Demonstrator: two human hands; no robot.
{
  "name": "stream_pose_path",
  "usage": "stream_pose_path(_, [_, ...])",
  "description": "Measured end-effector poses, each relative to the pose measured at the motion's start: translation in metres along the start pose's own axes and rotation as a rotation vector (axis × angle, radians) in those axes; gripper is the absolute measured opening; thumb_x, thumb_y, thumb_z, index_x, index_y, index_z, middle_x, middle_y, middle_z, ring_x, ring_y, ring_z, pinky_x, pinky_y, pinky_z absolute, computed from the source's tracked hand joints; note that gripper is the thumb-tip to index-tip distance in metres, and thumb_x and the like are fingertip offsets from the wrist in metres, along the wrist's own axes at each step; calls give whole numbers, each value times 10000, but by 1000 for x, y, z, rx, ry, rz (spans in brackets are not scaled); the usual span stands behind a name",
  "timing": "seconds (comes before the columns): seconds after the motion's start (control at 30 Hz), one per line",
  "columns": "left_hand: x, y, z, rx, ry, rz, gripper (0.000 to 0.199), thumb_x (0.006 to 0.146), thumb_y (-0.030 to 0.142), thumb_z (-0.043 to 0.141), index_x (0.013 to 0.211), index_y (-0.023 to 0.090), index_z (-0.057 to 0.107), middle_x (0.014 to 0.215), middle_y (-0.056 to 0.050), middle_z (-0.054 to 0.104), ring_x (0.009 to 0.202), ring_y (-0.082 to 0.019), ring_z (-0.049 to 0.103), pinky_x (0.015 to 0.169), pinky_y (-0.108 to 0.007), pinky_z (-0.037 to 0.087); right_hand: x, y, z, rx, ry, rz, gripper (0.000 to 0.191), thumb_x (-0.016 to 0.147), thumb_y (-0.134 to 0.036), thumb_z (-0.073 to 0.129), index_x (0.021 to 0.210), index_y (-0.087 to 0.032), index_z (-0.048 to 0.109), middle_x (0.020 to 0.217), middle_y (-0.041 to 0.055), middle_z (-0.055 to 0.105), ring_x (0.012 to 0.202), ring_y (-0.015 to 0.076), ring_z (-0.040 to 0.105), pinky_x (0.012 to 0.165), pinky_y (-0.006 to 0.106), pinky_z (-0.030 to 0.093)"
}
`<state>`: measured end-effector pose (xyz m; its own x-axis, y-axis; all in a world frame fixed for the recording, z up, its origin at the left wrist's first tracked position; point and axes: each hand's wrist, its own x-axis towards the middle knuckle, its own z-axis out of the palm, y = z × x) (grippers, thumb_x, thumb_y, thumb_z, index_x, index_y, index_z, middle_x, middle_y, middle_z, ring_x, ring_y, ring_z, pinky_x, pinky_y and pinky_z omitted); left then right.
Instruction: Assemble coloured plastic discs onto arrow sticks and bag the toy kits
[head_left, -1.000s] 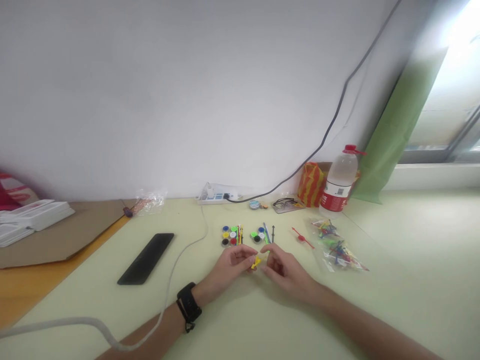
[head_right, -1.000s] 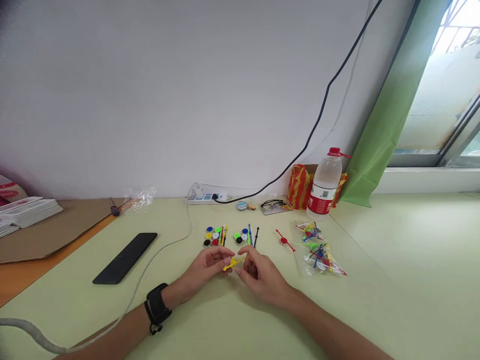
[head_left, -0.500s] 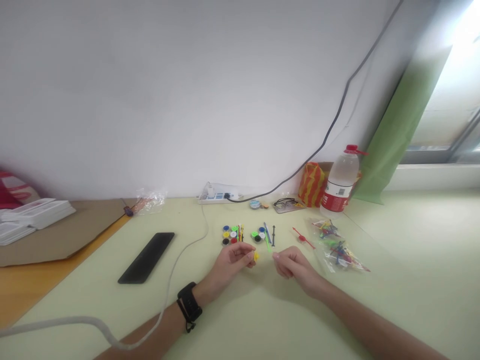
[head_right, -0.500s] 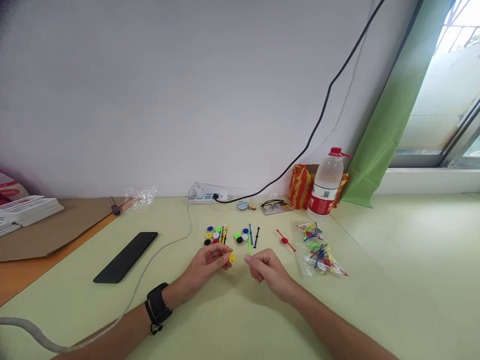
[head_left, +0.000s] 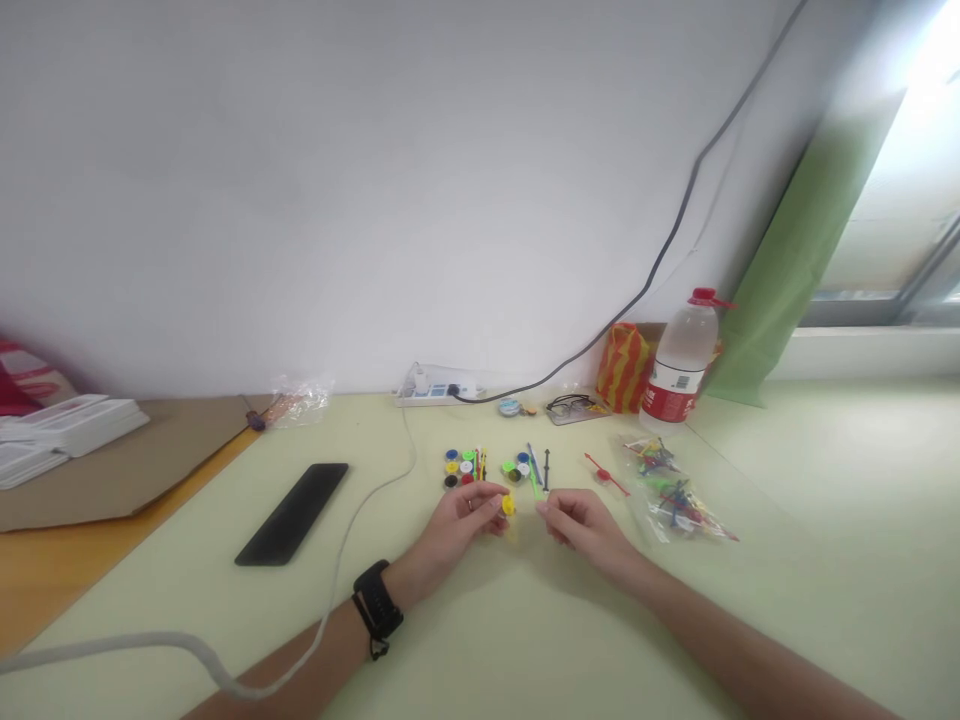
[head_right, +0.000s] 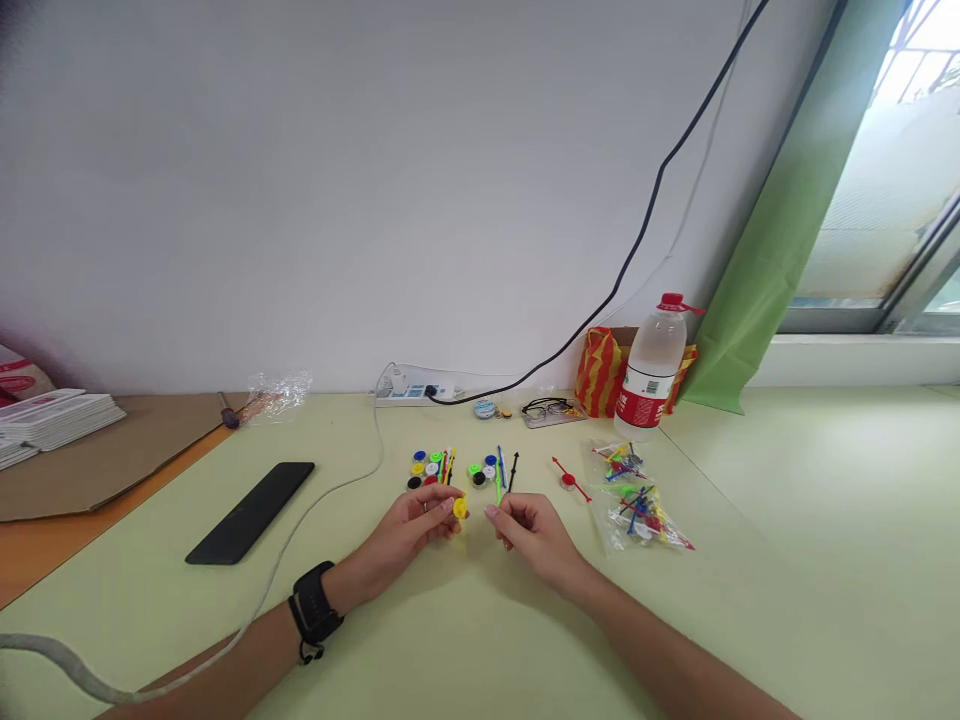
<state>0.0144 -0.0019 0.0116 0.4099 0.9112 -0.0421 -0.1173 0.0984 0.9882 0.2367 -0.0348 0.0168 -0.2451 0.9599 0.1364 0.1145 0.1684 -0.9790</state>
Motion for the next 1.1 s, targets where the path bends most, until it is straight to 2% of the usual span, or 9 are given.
stream_pose_path(0.27, [0, 5, 3, -141, 16, -89, 487, 733, 450, 902, 1078, 145, 742, 985, -95, 737, 828, -159, 681, 829, -293, 531, 2, 3, -2, -39, 130, 4, 585, 867, -690, 614, 566, -205, 484, 531, -24, 462, 514, 116, 387, 522, 275, 283])
stream_pose_path(0.37, [0, 6, 2, -198, 18, -105, 447, 736, 418, 908, 1051, 154, 732, 999, -90, 746, 858, -157, 689, 864, -290, 530, 3, 4, -2, -40, 151, -3, 594, 869, -704, 601, 564, -209, 479, 528, -22, 460, 510, 118, 387, 521, 278, 289])
stream_pose_path(0.53, [1, 3, 0, -214, 4, -97, 329, 755, 387, 901, 846, 154, 688, 915, -58, 745, 869, -145, 693, 904, -279, 526, 3, 0, -3, -55, 145, 3, 597, 856, -710, 612, 558, -216, 461, 532, -18, 458, 515, 124, 401, 523, 283, 307])
stream_pose_path(0.87, [1, 1, 0, -192, 12, -114, 331, 712, 362, 929, 846, 147, 715, 953, -77, 759, 931, -190, 719, 956, -317, 523, 2, 5, -3, -103, 156, -51, 589, 897, -699, 567, 573, -216, 474, 533, -18, 456, 519, 128, 401, 510, 276, 310])
stream_pose_path(1.1, [-1, 5, 1, -139, -1, -106, 323, 680, 365, 943, 778, 142, 732, 896, -72, 750, 899, -193, 708, 907, -300, 511, 1, 8, -3, -143, 138, -94, 575, 926, -671, 550, 584, -213, 484, 543, -20, 460, 532, 131, 411, 520, 276, 310])
